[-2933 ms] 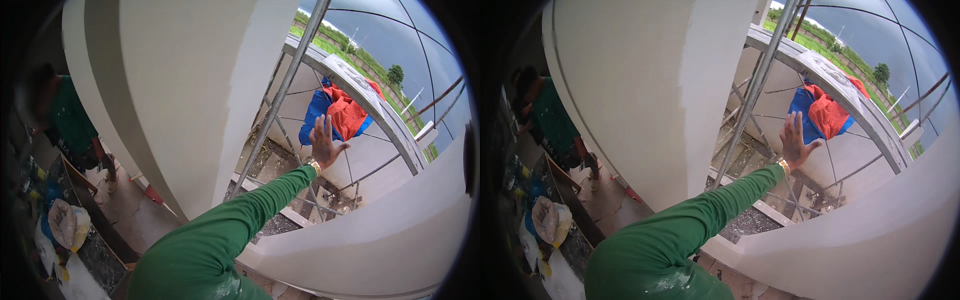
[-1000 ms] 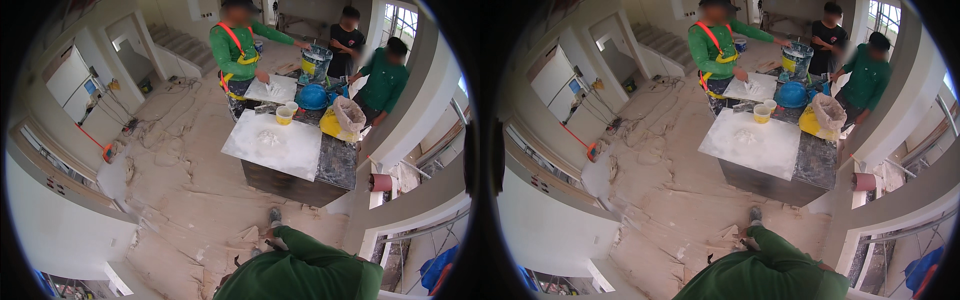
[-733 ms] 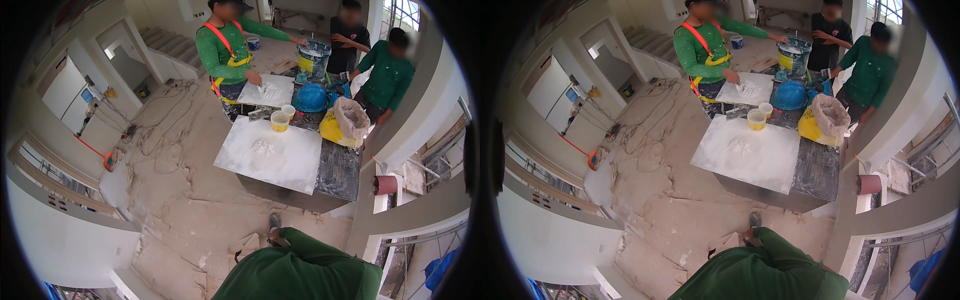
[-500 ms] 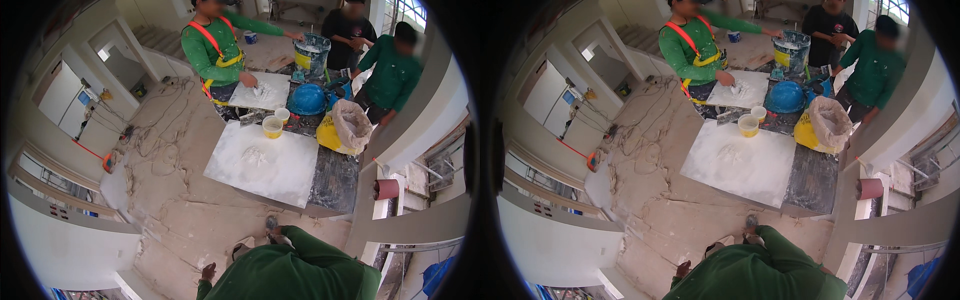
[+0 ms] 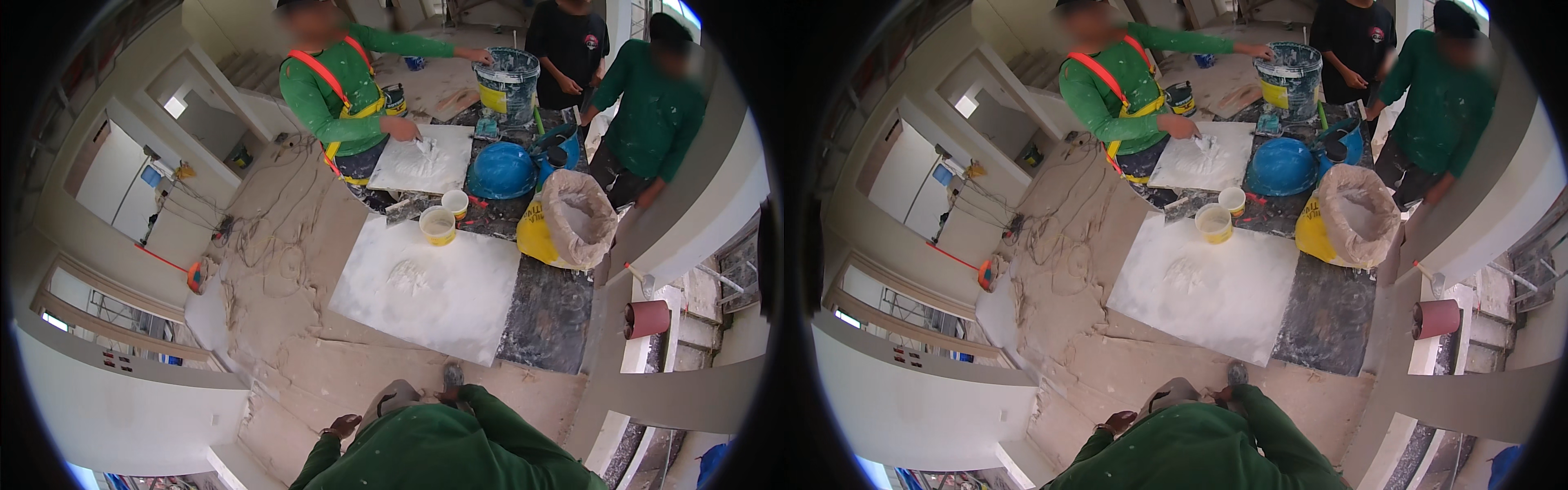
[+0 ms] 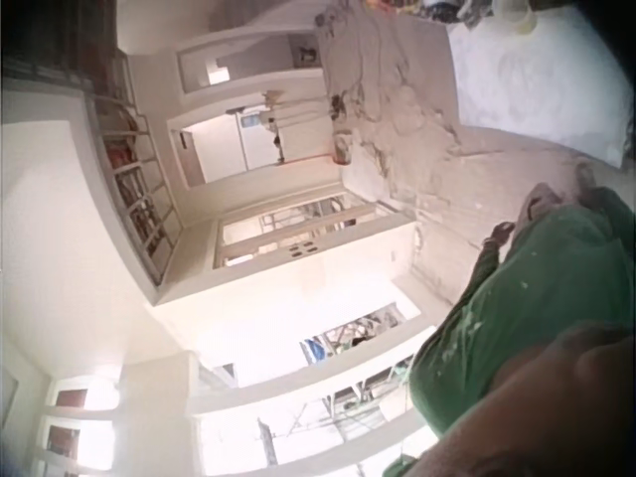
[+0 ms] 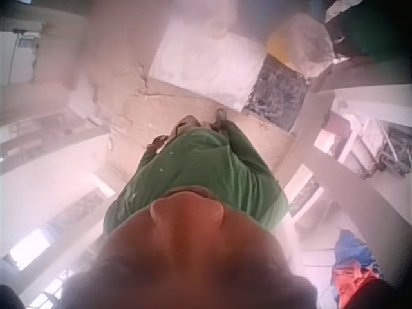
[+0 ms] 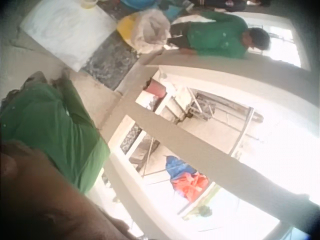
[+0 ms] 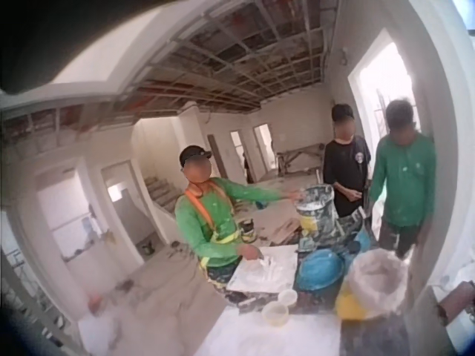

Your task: The person mixes a white plaster-like substance on a board using a trowel and a scraper. They then carry the board to a scaffolding structure, climb up, and apply the substance to a vertical wall surface using the trowel.

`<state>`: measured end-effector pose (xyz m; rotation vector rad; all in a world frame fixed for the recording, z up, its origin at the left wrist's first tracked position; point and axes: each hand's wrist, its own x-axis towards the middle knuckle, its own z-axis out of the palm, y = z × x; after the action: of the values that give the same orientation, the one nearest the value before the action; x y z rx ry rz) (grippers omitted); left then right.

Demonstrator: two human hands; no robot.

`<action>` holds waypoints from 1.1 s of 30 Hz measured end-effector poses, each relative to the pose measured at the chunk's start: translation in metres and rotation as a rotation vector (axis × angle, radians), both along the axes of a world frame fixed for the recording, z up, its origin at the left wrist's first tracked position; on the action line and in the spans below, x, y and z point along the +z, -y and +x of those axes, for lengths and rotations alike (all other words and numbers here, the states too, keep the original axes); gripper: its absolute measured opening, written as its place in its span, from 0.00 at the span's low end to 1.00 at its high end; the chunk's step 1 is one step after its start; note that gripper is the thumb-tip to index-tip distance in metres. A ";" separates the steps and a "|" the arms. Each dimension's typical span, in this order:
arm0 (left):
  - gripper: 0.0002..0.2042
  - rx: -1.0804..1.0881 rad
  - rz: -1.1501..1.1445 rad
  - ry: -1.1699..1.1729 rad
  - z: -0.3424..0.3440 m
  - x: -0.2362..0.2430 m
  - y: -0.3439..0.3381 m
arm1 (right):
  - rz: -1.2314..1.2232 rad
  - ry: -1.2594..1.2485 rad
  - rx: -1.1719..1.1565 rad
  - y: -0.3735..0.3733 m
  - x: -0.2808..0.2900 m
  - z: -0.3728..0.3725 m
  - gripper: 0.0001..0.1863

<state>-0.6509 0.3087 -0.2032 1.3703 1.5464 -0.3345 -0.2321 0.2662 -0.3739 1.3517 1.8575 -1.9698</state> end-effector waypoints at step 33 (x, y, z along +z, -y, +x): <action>0.36 -0.219 0.113 0.102 -0.170 -0.104 -0.007 | 0.141 -0.216 -0.098 -0.049 0.037 -0.132 0.30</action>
<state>-0.8210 0.3155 -0.3073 1.6256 1.3514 -0.3100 -0.3639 0.3149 -0.3369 1.3355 2.0995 -2.1458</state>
